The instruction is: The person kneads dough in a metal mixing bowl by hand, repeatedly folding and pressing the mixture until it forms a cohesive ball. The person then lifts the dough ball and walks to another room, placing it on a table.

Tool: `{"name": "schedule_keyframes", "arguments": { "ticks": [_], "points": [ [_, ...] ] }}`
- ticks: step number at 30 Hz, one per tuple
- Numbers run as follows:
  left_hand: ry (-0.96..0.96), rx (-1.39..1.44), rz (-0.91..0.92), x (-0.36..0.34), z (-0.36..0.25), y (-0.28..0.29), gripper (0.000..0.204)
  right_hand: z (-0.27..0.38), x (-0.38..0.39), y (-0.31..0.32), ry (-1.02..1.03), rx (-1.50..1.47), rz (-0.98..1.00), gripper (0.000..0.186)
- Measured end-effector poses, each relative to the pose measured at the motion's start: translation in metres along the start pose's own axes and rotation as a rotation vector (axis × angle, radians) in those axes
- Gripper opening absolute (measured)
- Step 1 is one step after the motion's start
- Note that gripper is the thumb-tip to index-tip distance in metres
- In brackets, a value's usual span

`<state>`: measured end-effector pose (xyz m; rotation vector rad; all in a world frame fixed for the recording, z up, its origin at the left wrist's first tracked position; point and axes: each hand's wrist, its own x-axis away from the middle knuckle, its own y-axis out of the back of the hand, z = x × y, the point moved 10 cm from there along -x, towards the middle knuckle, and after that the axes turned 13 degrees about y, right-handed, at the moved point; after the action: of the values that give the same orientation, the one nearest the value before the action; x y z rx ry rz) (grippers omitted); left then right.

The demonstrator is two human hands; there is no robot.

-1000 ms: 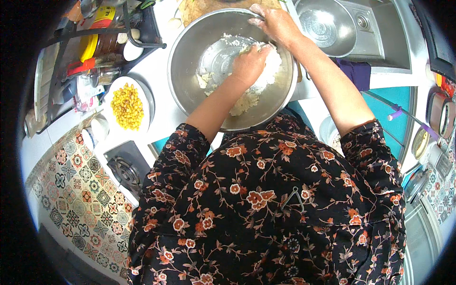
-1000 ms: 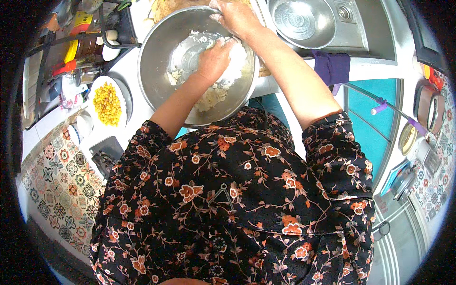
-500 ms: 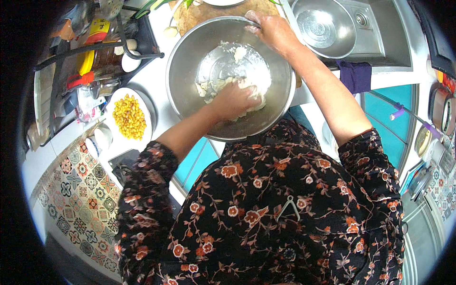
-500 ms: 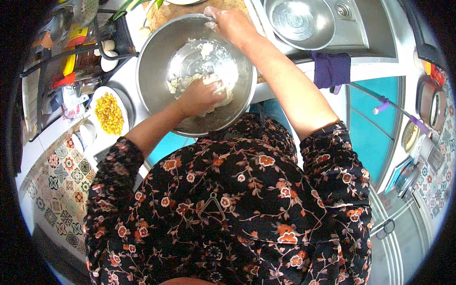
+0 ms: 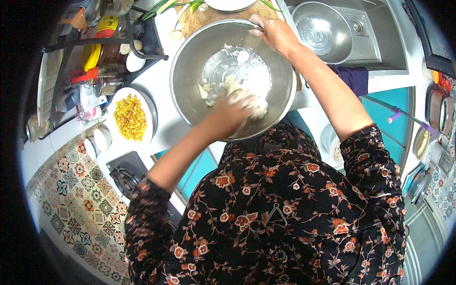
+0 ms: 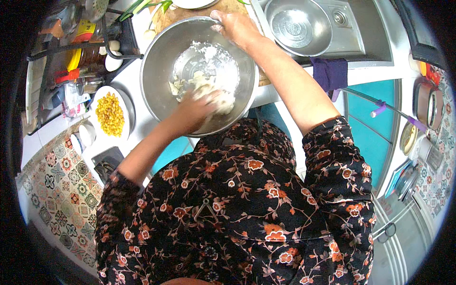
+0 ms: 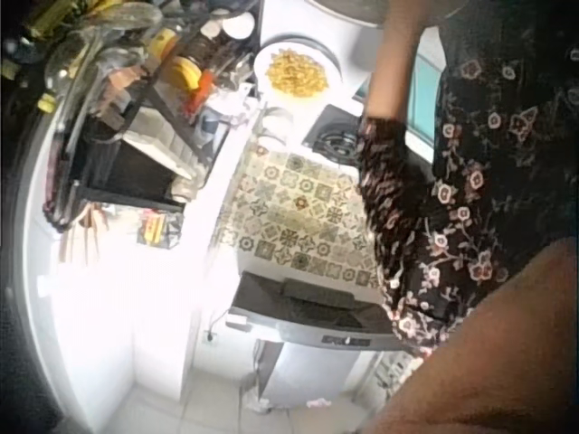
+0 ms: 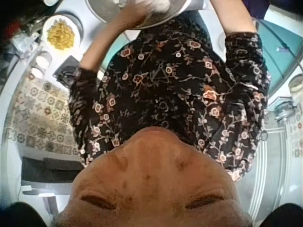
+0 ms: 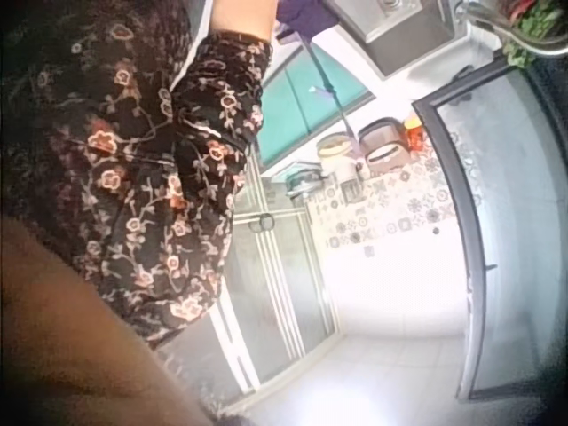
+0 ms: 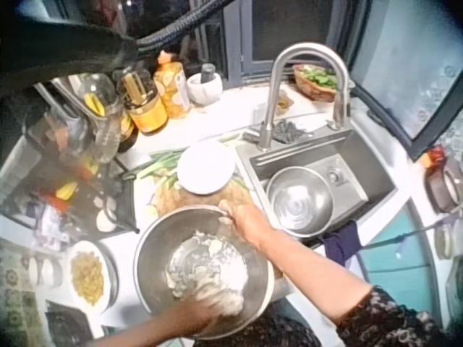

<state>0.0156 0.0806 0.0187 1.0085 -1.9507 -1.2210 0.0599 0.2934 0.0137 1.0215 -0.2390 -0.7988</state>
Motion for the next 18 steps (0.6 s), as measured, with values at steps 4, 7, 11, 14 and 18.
{"name": "schedule_keyframes", "arguments": {
  "ticks": [4, 7, 11, 14, 18],
  "points": [
    [0.100, -0.035, 0.217, 0.043, 0.024, -0.007, 0.027, 0.008, 0.002, 0.005, -0.004, 0.007, 0.006, 0.029],
    [0.019, -0.032, 0.187, 0.010, 0.013, -0.034, 0.016, 0.010, 0.002, 0.006, -0.012, -0.028, -0.043, 0.029],
    [0.244, 0.058, 0.307, -0.026, 0.013, -0.048, 0.026, 0.008, 0.007, 0.006, -0.031, -0.020, -0.069, 0.028],
    [0.198, 0.029, -0.117, -0.046, 0.014, -0.030, 0.015, 0.011, 0.009, 0.006, -0.047, -0.052, -0.034, 0.027],
    [0.552, 0.164, -0.110, -0.088, 0.049, -0.037, 0.022, 0.011, 0.008, 0.006, -0.037, -0.028, -0.018, 0.025]
  ]
}}
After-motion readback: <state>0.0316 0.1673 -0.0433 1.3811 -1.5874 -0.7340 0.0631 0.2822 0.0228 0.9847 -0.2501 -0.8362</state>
